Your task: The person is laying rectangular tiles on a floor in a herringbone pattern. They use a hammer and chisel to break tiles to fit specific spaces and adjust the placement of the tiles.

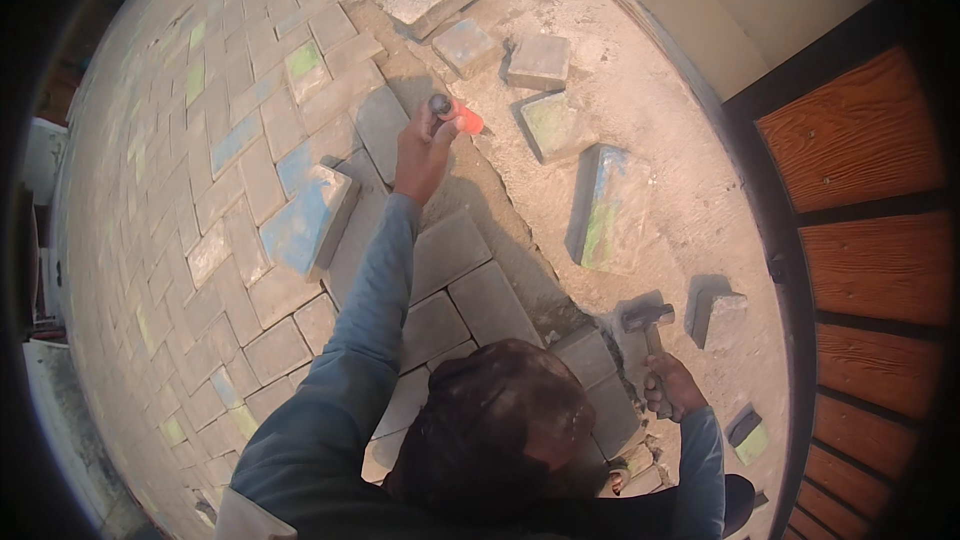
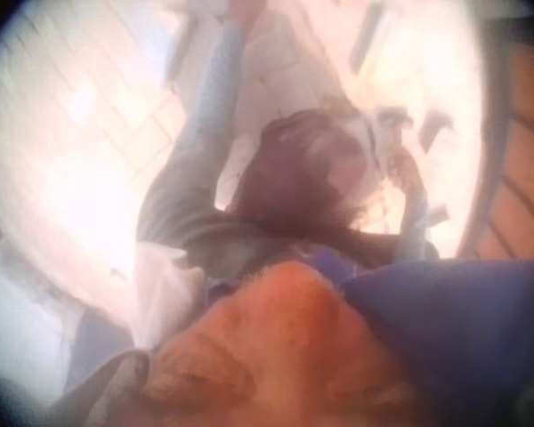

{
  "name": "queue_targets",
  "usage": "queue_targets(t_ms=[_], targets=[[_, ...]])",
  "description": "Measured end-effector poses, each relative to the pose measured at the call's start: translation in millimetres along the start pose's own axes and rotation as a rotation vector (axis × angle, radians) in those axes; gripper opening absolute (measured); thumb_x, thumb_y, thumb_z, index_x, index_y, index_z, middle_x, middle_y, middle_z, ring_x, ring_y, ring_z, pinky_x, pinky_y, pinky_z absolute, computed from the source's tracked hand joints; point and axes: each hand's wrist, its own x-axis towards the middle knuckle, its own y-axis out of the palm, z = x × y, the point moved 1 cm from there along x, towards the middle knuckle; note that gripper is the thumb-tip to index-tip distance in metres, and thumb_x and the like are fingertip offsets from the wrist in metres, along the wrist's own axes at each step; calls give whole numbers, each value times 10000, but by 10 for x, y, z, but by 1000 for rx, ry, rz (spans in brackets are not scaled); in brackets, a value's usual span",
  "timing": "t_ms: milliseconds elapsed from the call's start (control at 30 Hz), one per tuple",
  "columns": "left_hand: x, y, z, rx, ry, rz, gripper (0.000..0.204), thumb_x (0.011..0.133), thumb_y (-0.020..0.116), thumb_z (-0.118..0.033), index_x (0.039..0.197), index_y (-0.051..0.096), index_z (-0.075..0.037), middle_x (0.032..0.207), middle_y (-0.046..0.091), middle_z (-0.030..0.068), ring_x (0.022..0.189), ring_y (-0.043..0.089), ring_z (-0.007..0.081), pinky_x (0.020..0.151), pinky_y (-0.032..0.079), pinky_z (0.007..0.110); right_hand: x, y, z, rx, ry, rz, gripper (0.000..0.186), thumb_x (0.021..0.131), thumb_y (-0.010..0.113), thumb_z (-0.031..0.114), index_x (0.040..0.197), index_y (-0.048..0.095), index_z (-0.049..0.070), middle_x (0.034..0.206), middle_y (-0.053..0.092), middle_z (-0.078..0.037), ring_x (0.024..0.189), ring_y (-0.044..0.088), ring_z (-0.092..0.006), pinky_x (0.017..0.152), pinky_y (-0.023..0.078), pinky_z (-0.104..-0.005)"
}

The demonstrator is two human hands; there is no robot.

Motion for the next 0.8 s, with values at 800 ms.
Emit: queue_targets(t_ms=[800], targets=[[159,396,294,121,-63,396,294,973,710,-199,1214,620,-59,1046,732,150,954,699,261,859,522,415,-670,1828,1569,-95,-945,-129,283,1079,572,345,1099,547,64,712,446,69,519,363,-9,451,286,-202]])
